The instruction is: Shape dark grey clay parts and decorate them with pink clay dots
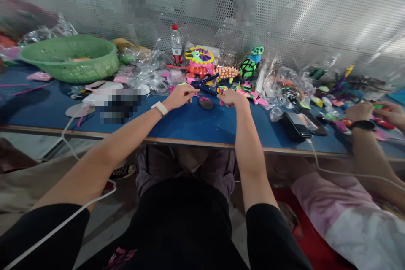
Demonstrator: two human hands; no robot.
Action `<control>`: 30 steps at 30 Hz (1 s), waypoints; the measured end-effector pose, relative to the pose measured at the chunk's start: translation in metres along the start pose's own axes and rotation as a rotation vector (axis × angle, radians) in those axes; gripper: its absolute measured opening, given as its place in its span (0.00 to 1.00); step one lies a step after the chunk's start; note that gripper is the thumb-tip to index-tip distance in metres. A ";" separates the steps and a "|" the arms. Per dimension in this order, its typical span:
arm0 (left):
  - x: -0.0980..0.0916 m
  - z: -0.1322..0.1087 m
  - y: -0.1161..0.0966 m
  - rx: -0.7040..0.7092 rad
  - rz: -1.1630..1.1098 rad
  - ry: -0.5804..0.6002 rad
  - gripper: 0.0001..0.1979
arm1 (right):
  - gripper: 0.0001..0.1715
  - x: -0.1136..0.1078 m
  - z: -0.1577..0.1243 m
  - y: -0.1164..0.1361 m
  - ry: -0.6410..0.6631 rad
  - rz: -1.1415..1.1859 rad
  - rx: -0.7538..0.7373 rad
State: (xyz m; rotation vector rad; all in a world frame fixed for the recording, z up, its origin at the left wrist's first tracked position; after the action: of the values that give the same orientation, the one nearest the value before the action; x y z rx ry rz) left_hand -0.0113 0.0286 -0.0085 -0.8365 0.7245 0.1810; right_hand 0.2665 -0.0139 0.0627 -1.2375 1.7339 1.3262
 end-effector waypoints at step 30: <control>0.001 0.000 -0.002 0.063 0.024 -0.072 0.09 | 0.17 0.043 0.028 0.026 -0.174 0.563 -0.254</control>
State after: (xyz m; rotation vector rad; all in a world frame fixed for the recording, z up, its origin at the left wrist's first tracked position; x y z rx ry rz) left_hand -0.0099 0.0270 -0.0077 -0.7582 0.6698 0.2078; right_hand 0.2245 0.0009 0.0264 -0.7421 1.9030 1.9633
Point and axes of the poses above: each hand's wrist, its own z-axis towards the middle knuckle, its own x-axis out of the palm, y = z × x, the point moved 1 cm from there along z, towards the middle knuckle, and after that the axes turned 4 degrees about z, right-handed, at the moved point
